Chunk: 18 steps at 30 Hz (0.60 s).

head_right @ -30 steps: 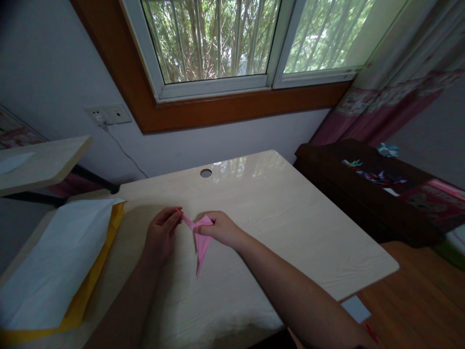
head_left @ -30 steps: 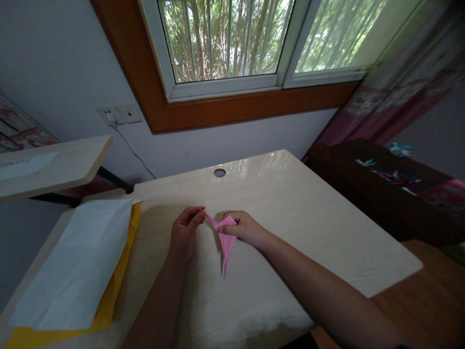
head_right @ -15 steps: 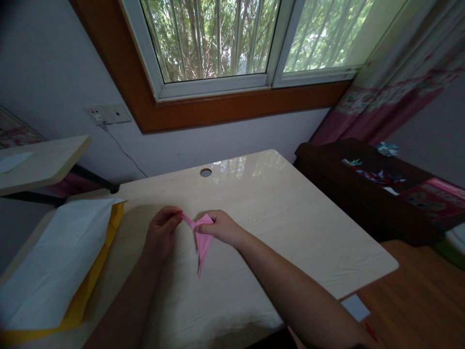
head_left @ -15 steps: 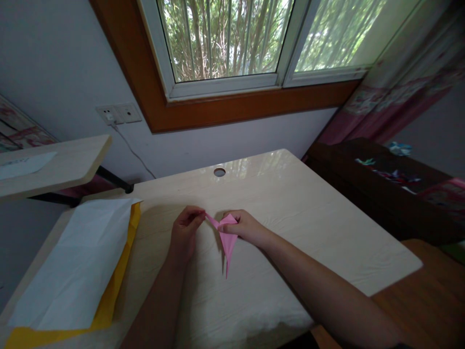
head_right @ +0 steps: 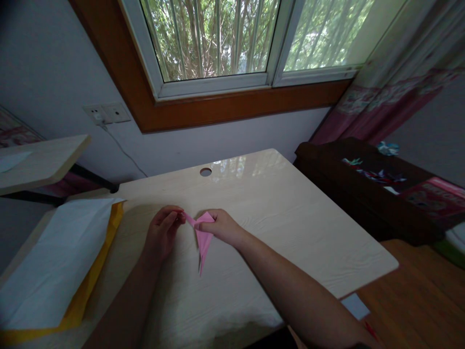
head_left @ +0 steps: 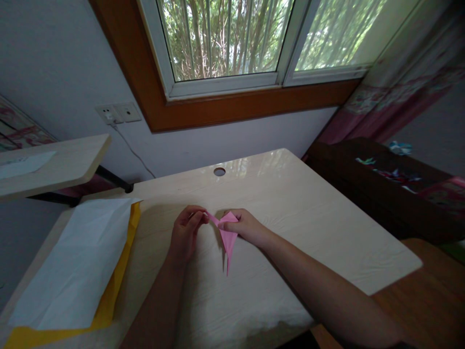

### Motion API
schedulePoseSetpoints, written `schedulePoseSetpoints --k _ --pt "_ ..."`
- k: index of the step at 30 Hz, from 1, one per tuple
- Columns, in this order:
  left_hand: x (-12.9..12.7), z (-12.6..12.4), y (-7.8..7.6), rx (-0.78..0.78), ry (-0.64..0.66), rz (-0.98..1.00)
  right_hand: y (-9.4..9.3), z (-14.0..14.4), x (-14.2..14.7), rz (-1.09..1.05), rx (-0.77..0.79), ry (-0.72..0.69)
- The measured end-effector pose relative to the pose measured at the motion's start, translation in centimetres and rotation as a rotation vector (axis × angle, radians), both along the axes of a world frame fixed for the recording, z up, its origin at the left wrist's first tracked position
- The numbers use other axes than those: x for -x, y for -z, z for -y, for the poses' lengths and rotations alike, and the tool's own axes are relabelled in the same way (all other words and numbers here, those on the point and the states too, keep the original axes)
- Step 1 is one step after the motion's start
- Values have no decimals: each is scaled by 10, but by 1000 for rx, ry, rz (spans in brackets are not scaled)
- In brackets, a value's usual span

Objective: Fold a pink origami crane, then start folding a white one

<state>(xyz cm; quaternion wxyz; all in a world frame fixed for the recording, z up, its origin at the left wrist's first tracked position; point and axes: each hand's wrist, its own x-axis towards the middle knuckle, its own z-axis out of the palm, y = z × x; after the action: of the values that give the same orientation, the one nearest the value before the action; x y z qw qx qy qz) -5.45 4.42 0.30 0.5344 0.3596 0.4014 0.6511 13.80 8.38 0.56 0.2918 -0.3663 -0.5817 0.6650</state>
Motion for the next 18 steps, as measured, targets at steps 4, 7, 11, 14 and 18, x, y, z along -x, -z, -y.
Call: schedulePoseSetpoints --k 4,7,11,14,18 --pt "-1 -1 -2 23 -29 14 1 0 0 -2 -27 -6" --pt "-2 -1 -2 55 -50 24 1 0 0 0 -39 -11" --pt "-1 -1 0 58 -70 61 1 0 0 -20 -41 -25" --pt "-1 -1 1 35 -57 59 0 0 0 2 -56 -25" --pt "-2 -2 0 60 -67 27 0 0 0 41 -78 -26"
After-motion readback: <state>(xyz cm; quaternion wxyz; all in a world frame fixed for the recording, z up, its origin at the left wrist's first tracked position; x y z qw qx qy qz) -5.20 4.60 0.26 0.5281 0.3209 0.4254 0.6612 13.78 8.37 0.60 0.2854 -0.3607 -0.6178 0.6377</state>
